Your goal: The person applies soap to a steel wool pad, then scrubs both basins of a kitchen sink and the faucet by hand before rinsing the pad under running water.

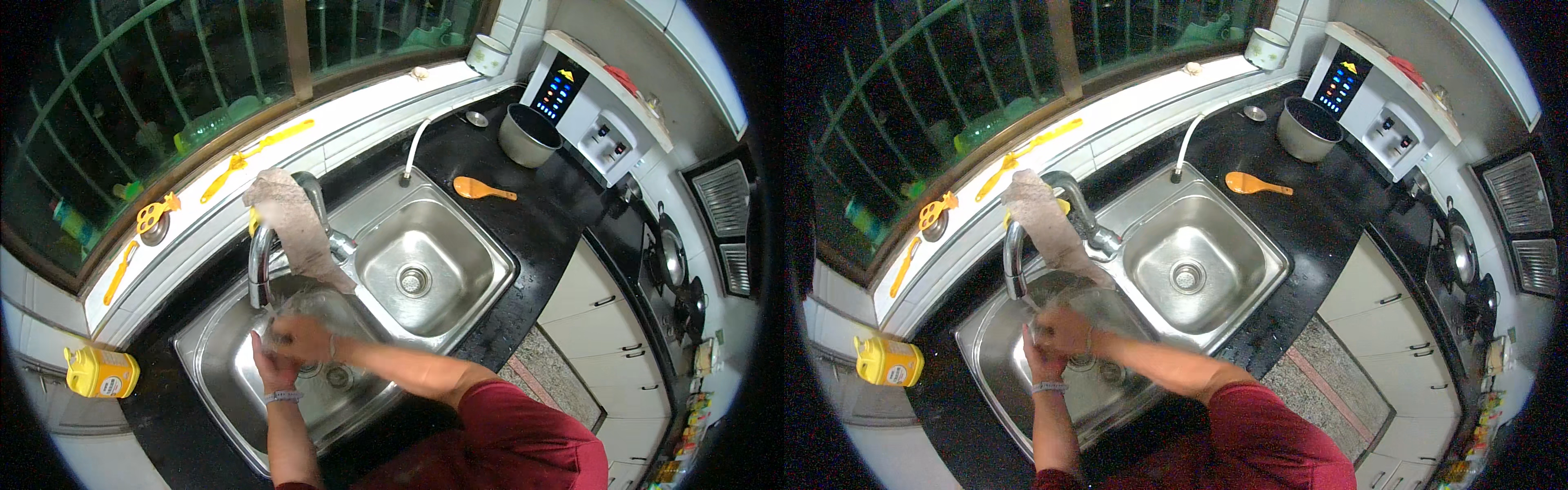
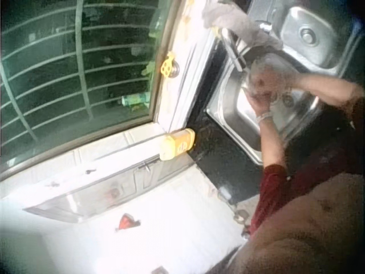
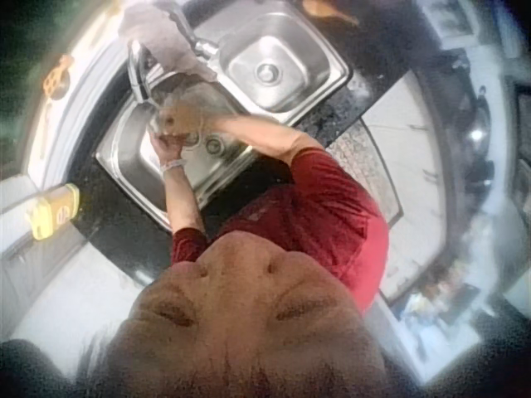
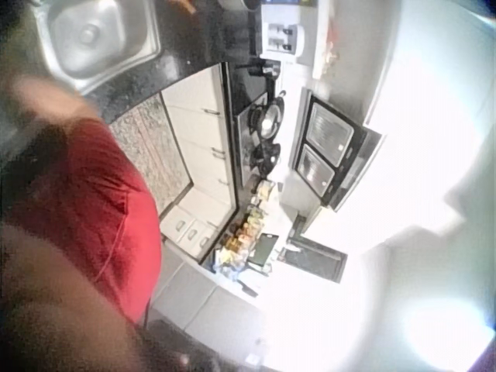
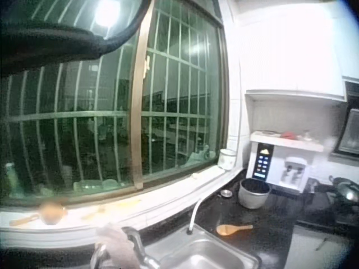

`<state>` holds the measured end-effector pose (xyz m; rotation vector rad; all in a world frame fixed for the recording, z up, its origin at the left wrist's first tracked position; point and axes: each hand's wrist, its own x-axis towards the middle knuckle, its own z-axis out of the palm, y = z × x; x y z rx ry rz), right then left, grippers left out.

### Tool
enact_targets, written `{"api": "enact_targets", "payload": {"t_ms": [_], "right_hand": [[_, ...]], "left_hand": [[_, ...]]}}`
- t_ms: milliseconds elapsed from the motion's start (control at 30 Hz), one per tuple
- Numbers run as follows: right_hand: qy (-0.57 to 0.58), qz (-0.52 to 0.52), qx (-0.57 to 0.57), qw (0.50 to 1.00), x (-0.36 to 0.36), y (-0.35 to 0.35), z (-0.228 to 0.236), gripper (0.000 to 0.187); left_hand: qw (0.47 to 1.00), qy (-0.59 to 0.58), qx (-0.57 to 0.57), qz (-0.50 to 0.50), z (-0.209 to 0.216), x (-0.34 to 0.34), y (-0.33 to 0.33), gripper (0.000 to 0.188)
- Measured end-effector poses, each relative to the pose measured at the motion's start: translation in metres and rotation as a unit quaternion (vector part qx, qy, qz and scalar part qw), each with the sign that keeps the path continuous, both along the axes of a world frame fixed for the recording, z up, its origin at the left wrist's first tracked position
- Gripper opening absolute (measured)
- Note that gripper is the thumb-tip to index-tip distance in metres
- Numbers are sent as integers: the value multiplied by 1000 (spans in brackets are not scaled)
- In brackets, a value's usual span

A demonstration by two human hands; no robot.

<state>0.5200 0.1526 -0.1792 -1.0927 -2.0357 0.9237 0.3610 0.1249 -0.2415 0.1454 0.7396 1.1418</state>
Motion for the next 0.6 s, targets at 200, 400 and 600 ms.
{"api": "enact_targets", "payload": {"t_ms": [200, 400, 600], "right_hand": [[-246, 101, 20, 964, -35, -58, 29, 34], [-138, -185, -160, 960, -2, 42, -20, 34], [-42, -107, -105, 988, 13, 40, -46, 35]], "left_hand": [[992, -120, 43, 15, -28, 34, -14, 62], [993, -31, -75, 81, 39, 78, 0, 42], [996, -6, -59, 73, -15, 39, 12, 37]]}}
